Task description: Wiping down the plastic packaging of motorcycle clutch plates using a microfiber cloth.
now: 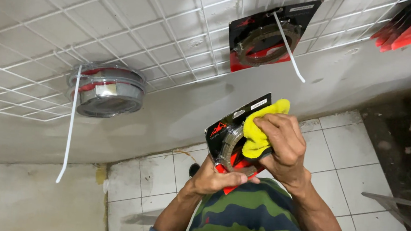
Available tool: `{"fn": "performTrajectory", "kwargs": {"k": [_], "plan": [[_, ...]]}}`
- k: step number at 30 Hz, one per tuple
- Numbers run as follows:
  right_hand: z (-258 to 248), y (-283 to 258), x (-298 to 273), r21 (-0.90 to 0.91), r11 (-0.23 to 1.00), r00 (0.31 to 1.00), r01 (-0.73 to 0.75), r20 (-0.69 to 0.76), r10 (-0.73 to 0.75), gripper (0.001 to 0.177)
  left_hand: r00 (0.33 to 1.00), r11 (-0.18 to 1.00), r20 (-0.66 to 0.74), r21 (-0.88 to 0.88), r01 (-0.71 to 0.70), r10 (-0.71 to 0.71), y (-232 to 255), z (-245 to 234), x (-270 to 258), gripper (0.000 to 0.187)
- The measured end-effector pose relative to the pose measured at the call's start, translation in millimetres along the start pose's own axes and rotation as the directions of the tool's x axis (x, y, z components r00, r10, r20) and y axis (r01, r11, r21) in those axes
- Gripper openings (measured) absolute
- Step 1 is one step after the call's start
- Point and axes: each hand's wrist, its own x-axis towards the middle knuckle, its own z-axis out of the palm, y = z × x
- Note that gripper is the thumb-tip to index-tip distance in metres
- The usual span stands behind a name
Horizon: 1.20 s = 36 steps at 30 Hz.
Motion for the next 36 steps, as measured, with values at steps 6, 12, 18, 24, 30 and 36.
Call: {"fn": "performTrajectory", "kwargs": {"k": [6,12,18,24,30,36], "plan": [[-21.9,23.6,-4.4,0.258,0.936,0.968,-0.241,-0.01,0.252,0.029,0.996,0.999,-0.082,0.036,-0.023,0.026,-31.0,-20.9,-11.3,0.027],[-33.3,-13.1,-13.8,0.512,0.758,0.813,-0.403,-0.181,0.554,0.026,0.962,0.968,-0.263,0.249,-0.008,0.076,-51.2,-17.1,-15.5,0.033],[4.7,-44.0,-35.0,0.542,0.724,0.896,-0.426,0.145,0.419,0.038,0.994,0.906,-0.048,0.418,-0.067,0.096,-70.6,-29.9,-15.7,0.012],[16.0,-40.5,-38.2,0.268,0.961,0.982,-0.063,-0.157,0.108,0.037,0.986,0.899,0.013,0.408,-0.158,0.168,-62.8,-23.7,-10.5,0.059],[8.9,-17.4,-27.2,0.207,0.978,0.999,0.014,-0.051,-0.004,0.042,0.972,0.891,0.043,0.392,-0.228,0.23,-55.0,-14.7,-15.4,0.11],[4.9,-1.1,-26.1,0.353,0.932,0.997,-0.079,0.03,0.073,0.042,0.974,0.912,-0.021,0.357,-0.204,0.226,-46.8,-0.9,-16.3,0.099]]}}
